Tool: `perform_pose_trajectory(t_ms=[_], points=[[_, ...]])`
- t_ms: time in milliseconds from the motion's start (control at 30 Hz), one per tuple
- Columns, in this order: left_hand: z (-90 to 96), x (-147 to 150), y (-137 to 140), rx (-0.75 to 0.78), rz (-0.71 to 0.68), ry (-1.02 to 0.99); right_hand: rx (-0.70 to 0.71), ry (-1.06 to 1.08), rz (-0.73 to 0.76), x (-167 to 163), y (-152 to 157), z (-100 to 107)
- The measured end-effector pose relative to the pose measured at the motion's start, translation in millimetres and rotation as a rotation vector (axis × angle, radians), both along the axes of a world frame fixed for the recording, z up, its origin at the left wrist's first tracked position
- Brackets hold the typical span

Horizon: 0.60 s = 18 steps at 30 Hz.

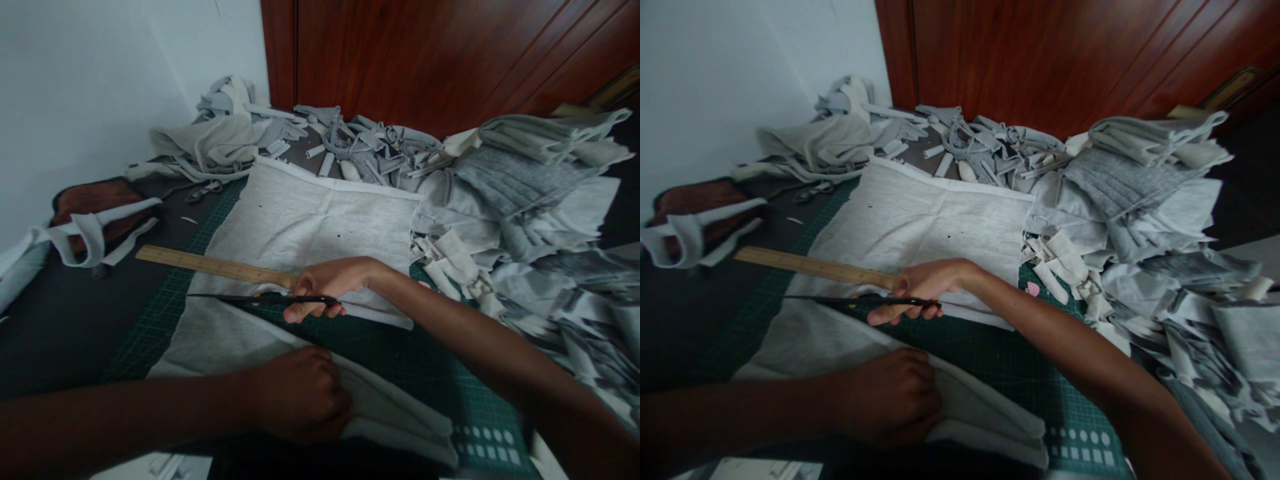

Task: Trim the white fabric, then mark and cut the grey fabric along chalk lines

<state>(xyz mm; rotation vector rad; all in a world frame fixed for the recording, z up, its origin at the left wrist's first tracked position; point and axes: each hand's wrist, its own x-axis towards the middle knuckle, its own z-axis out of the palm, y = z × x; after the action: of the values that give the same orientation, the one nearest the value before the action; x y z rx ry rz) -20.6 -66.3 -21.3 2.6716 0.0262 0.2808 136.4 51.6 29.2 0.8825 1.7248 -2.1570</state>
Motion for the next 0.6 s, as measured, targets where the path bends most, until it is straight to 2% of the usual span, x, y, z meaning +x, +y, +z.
perform_pose_trajectory(t_ms=[600], points=[[0.7, 0.4, 0.2, -0.001, -0.003, 0.001, 0.026, 0.01, 0.021, 0.4, 3.7, -2.5]])
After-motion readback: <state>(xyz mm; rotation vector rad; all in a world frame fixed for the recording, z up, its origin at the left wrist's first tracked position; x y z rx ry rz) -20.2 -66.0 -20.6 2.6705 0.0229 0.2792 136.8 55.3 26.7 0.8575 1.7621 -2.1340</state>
